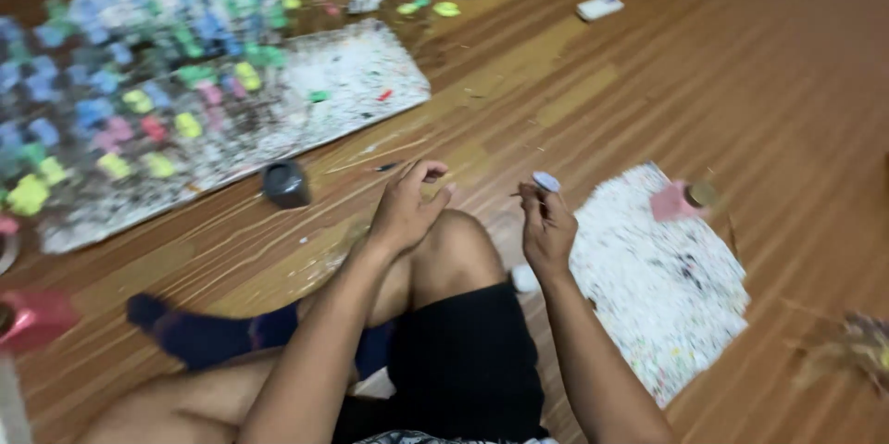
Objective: Assembling small colorful fishing floats by attaching them to sticks and placing them into a foam base
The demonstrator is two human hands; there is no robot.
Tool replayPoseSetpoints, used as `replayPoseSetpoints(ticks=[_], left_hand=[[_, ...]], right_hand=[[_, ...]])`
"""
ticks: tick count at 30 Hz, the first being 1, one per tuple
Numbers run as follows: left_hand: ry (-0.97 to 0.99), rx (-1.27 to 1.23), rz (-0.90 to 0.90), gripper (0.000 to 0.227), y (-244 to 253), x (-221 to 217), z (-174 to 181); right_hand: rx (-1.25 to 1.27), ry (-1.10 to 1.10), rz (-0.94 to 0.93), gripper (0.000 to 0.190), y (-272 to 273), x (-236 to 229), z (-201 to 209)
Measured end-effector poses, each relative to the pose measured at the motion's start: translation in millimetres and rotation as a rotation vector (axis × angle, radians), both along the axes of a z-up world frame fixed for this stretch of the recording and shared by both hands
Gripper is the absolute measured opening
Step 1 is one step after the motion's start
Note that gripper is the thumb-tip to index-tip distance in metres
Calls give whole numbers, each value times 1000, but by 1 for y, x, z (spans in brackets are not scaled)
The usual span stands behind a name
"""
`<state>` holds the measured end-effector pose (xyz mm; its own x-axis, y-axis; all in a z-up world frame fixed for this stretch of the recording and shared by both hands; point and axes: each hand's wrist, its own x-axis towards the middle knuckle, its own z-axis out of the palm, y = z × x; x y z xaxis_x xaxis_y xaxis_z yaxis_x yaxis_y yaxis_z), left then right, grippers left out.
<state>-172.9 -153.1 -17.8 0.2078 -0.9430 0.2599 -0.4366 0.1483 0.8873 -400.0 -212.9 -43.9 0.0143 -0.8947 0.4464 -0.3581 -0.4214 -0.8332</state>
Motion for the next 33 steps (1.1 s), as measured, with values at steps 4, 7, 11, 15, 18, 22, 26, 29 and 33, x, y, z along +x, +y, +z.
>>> replayPoseSetpoints(ticks=[4, 7, 11, 15, 18, 22, 26, 29, 33], left_hand=[[-1, 27, 160, 31, 40, 58, -8], [-12, 45, 235, 31, 77, 96, -8], [-51, 59, 332, 29, 121, 134, -7], [-40, 62, 382, 28, 149, 163, -4], [-15, 19, 453, 31, 152, 171, -8], [12, -69, 477, 33, 139, 171, -15], [-116, -210, 488, 17, 124, 180, -30], [-87, -298, 462, 13, 123, 192, -30], [67, -234, 515, 14, 136, 195, -10]], right_hand=[[-63, -48, 265, 9, 6, 93, 25], [-147, 26, 429, 8, 13, 151, 20], [-178, 50, 567, 4, 24, 205, 6], [-203, 92, 676, 6, 33, 242, -5], [-237, 67, 758, 2, 40, 262, -6], [-302, 124, 835, 6, 35, 282, -34], [-344, 157, 921, 5, 28, 283, -44], [-194, 179, 938, 10, -8, 275, -62], [316, 442, 617, 31, -52, 288, -40]])
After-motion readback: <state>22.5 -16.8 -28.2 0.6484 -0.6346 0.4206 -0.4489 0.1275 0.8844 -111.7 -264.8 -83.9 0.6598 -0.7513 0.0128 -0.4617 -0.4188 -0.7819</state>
